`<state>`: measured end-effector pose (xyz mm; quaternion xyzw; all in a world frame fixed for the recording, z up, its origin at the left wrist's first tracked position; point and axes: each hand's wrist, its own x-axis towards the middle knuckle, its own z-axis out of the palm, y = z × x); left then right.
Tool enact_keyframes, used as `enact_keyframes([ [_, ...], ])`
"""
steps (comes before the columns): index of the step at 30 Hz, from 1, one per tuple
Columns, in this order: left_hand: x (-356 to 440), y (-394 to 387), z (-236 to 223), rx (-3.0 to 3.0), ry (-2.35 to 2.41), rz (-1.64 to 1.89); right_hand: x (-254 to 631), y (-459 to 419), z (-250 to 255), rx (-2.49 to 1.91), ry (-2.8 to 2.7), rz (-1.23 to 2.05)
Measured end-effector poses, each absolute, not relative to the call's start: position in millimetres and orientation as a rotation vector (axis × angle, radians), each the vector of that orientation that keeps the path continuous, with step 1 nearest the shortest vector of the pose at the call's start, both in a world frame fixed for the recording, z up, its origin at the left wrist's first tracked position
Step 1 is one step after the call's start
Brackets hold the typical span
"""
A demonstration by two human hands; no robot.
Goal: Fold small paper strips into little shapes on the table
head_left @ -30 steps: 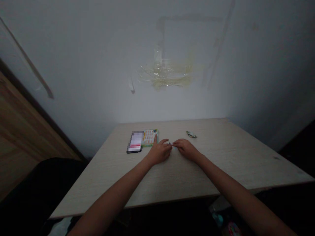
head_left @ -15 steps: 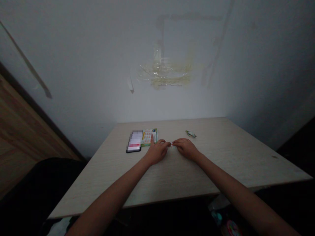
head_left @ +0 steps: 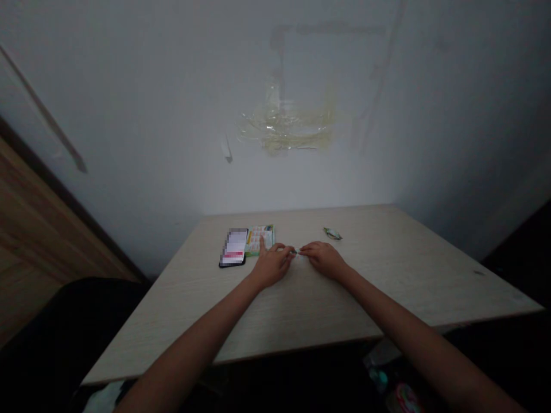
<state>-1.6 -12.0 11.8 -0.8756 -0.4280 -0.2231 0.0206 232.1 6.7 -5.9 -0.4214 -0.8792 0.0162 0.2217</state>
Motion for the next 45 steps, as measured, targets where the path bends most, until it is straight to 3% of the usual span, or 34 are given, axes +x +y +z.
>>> enact_keyframes([
  [12, -15, -19, 16, -2.807, -1.214, -0.541, 231, 3, -2, -1.205, -2.433, 0.051],
  [45, -8, -9, 11, -2.705, -1.289, -0.654, 235, 10, -10, -1.053, -2.391, 0.109],
])
